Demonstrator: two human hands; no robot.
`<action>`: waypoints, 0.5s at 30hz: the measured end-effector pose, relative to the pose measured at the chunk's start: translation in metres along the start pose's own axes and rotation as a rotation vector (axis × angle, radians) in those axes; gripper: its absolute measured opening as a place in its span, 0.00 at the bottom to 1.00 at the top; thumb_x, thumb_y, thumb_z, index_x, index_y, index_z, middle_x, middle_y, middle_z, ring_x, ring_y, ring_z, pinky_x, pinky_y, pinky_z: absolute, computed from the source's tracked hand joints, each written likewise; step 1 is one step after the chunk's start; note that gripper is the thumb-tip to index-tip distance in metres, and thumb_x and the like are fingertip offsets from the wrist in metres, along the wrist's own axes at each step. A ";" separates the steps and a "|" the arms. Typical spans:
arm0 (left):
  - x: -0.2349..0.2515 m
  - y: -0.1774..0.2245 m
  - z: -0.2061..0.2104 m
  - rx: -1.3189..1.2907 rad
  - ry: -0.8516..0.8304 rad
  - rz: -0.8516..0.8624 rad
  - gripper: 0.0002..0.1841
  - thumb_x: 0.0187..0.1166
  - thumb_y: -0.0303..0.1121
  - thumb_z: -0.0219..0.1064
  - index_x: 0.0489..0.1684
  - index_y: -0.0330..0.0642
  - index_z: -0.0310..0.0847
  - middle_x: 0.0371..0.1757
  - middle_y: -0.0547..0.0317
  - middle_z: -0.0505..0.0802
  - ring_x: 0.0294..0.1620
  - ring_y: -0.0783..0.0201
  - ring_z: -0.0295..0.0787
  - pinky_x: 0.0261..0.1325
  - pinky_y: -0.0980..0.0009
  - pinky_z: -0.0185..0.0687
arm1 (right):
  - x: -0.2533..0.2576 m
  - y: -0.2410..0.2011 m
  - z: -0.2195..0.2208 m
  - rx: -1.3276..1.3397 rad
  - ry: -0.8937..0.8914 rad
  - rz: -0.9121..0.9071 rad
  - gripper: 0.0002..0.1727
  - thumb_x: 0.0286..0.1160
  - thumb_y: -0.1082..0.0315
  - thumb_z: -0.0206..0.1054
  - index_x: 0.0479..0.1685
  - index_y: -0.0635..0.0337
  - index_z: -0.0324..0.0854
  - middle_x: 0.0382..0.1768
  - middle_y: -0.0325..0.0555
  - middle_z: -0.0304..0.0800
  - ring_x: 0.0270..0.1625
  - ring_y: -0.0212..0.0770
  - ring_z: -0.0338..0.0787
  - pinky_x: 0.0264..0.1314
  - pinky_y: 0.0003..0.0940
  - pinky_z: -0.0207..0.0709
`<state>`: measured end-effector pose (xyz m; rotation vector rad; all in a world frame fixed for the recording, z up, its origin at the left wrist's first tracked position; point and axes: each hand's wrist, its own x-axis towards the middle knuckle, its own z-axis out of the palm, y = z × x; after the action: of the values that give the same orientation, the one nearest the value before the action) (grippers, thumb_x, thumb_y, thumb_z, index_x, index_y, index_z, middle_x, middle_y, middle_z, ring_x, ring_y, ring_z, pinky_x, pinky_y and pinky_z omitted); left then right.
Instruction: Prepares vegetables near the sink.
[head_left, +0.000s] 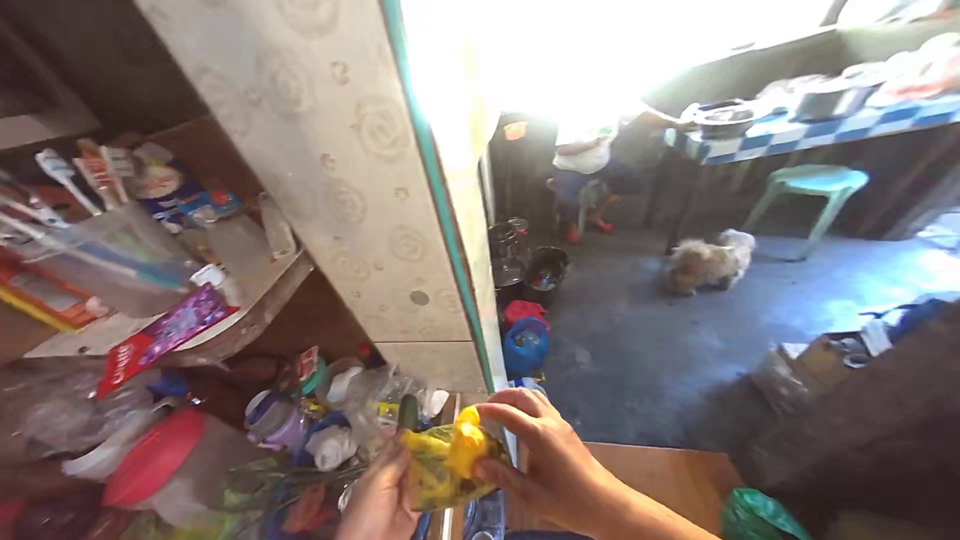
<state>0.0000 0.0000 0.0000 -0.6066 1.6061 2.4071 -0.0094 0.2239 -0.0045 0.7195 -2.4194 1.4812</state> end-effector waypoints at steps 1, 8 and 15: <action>0.000 -0.007 0.010 0.011 -0.021 -0.007 0.14 0.95 0.32 0.41 0.64 0.41 0.71 0.34 0.53 0.92 0.29 0.62 0.91 0.34 0.64 0.91 | 0.004 -0.001 -0.005 -0.002 -0.016 0.007 0.22 0.70 0.53 0.77 0.61 0.52 0.91 0.63 0.51 0.89 0.71 0.56 0.82 0.71 0.62 0.75; -0.013 -0.032 0.049 0.654 -0.187 0.573 0.28 0.79 0.25 0.59 0.80 0.25 0.65 0.77 0.37 0.79 0.77 0.56 0.78 0.78 0.59 0.76 | -0.007 0.004 -0.034 0.013 0.016 0.103 0.13 0.76 0.64 0.71 0.53 0.60 0.90 0.44 0.48 0.95 0.51 0.46 0.92 0.60 0.48 0.83; -0.002 -0.027 0.090 0.699 -0.429 0.564 0.14 0.75 0.27 0.72 0.57 0.34 0.86 0.48 0.61 0.96 0.53 0.71 0.92 0.62 0.71 0.88 | -0.019 0.008 -0.063 0.084 -0.003 0.224 0.15 0.75 0.72 0.72 0.60 0.64 0.84 0.42 0.47 0.97 0.43 0.36 0.97 0.53 0.34 0.90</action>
<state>-0.0091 0.0933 0.0083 0.5033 2.3973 1.8307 -0.0014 0.2884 0.0108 0.4788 -2.5217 1.6731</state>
